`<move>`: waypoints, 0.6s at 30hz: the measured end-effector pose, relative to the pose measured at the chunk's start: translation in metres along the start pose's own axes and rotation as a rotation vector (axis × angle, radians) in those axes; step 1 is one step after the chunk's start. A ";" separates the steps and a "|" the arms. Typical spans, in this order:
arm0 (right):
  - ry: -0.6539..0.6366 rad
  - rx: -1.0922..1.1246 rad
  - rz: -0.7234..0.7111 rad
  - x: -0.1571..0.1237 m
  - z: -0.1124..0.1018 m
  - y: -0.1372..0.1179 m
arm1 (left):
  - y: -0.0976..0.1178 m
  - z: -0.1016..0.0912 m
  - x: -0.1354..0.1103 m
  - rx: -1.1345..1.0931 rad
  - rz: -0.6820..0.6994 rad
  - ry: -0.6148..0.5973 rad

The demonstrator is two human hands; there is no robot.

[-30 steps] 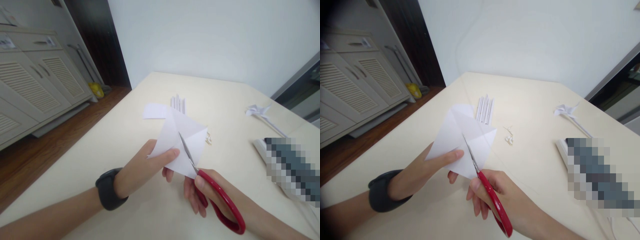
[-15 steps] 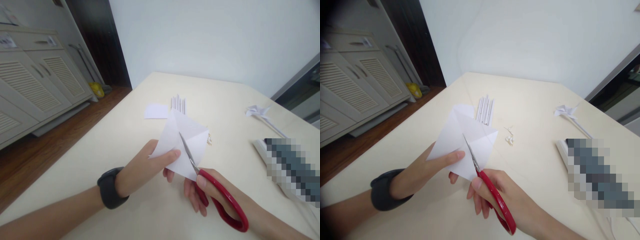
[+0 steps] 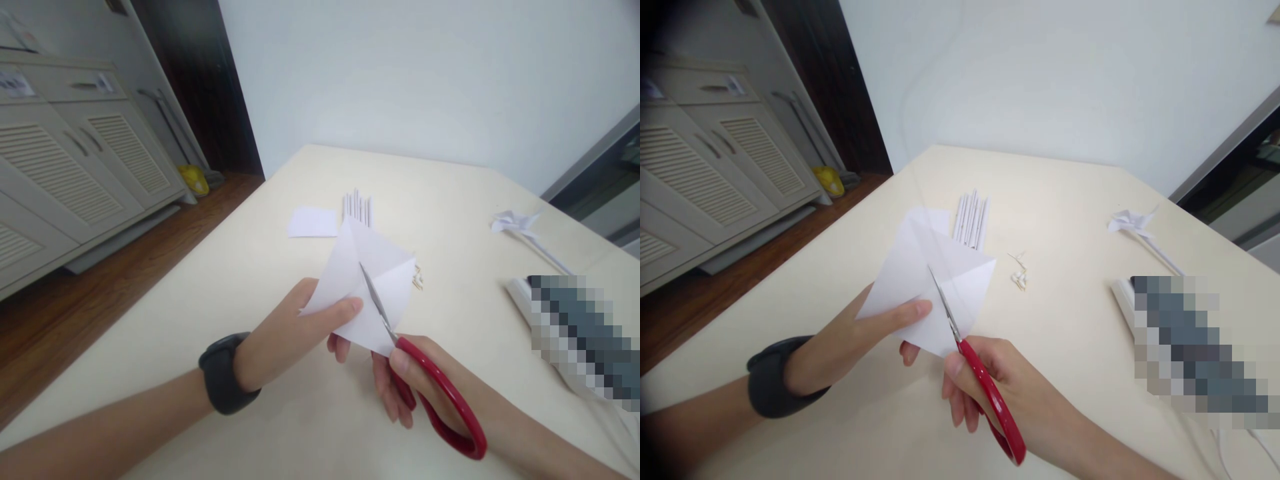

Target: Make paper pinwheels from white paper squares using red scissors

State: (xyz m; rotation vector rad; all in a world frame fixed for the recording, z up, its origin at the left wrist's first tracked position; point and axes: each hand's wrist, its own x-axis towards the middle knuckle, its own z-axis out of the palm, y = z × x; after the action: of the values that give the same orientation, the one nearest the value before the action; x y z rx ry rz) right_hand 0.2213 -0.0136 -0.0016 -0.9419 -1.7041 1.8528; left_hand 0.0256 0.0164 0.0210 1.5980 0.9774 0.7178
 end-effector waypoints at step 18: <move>0.029 0.061 0.031 -0.005 -0.001 -0.001 | -0.001 0.000 0.000 -0.028 -0.026 -0.033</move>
State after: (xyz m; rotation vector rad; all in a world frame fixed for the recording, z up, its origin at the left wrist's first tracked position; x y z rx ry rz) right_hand 0.2252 -0.0158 0.0002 -0.9711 -1.6154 1.8913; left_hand 0.0251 0.0169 0.0202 1.5652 0.9582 0.6828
